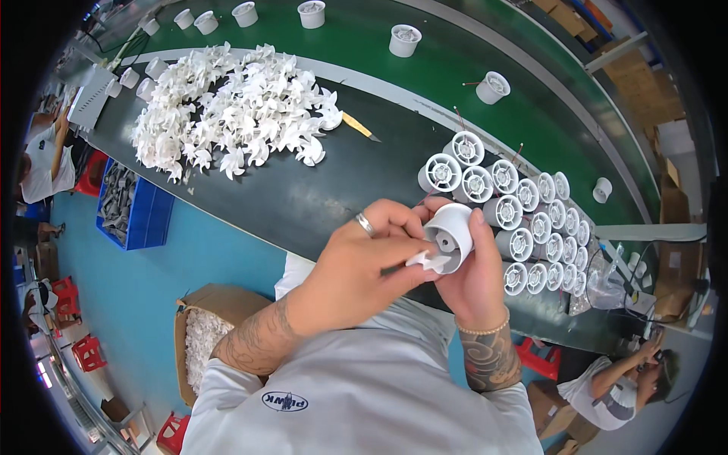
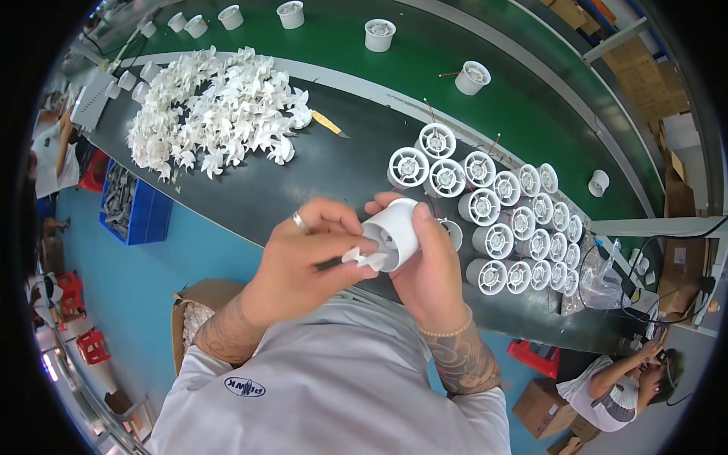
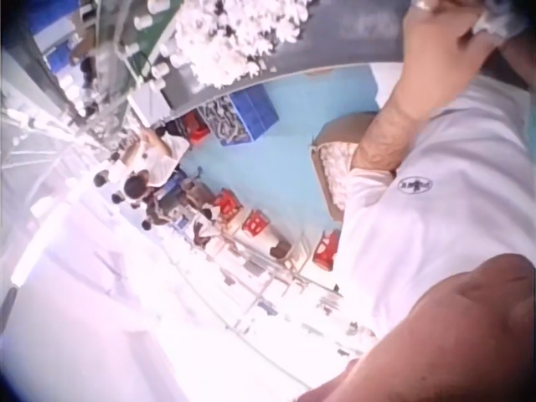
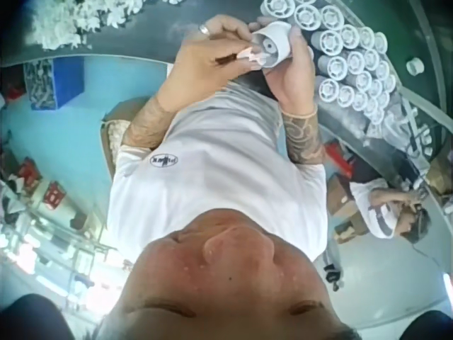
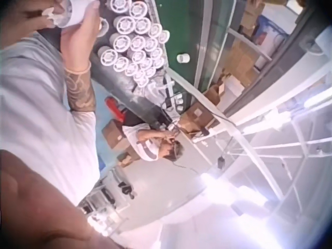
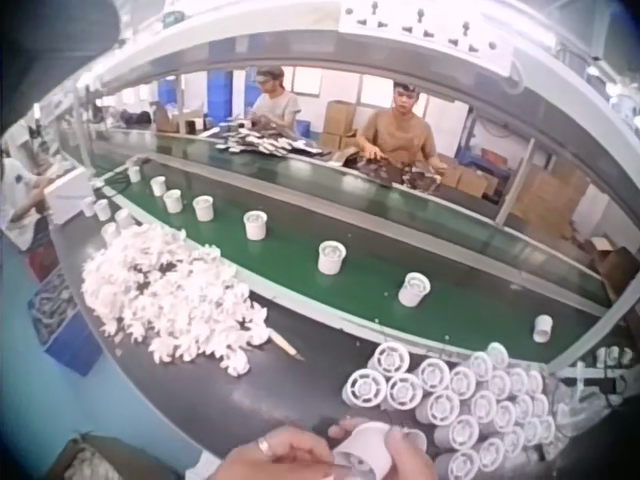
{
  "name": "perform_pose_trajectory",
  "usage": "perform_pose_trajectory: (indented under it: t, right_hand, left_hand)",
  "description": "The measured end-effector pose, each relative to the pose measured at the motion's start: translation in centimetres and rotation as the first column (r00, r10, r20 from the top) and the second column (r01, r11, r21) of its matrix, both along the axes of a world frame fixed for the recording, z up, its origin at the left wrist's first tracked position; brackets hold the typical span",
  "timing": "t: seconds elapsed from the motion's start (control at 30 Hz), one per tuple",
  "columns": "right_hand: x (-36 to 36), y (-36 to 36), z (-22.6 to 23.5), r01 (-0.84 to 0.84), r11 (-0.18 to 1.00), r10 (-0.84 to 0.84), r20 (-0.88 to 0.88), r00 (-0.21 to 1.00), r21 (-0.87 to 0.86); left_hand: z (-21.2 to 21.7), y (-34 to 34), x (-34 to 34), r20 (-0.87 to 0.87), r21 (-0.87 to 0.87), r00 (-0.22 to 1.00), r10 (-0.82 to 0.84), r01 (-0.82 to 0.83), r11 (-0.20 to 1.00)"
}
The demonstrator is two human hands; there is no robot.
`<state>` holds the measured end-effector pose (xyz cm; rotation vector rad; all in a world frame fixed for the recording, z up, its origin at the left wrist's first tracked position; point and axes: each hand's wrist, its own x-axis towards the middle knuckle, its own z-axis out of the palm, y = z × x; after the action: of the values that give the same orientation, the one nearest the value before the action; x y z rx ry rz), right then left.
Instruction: Assemble small white plastic components into cylindrical housings on a production line.
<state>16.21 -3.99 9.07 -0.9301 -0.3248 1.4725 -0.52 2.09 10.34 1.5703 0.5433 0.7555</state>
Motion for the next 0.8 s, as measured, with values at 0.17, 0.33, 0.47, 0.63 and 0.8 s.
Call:
perform_pose_trajectory:
  t: [0.17,0.33,0.47,0.63,0.8]
  right_hand:
    - [-0.4,-0.7,0.4,-0.03,0.999,0.031,0.088,0.996,-0.019]
    - [-0.4,-0.8,0.1,-0.043,0.992,0.038,-0.045,0.998,-0.116]
    - [-0.5,-0.7,0.0,-0.091,0.987,0.089,-0.02,0.996,-0.129]
    - [-0.9,-0.7,0.2,-0.119,0.986,0.132,0.11,0.985,-0.118]
    - [-1.2,-0.7,0.5,-0.125,0.986,0.139,0.126,0.982,-0.113]
  left_hand:
    - [0.4,-0.3,0.0,-0.129,0.398,0.991,0.03,0.024,0.917]
    - [0.1,1.0,-0.5,-0.205,0.506,0.975,0.085,0.032,0.862]
    - [0.0,0.7,-0.9,-0.216,0.484,0.975,0.05,0.063,0.873]
    - [-1.1,0.2,-0.7,-0.14,0.425,0.984,0.114,-0.044,0.904]
    - [-1.2,0.1,-1.2,-0.08,0.323,0.993,0.09,-0.06,0.945]
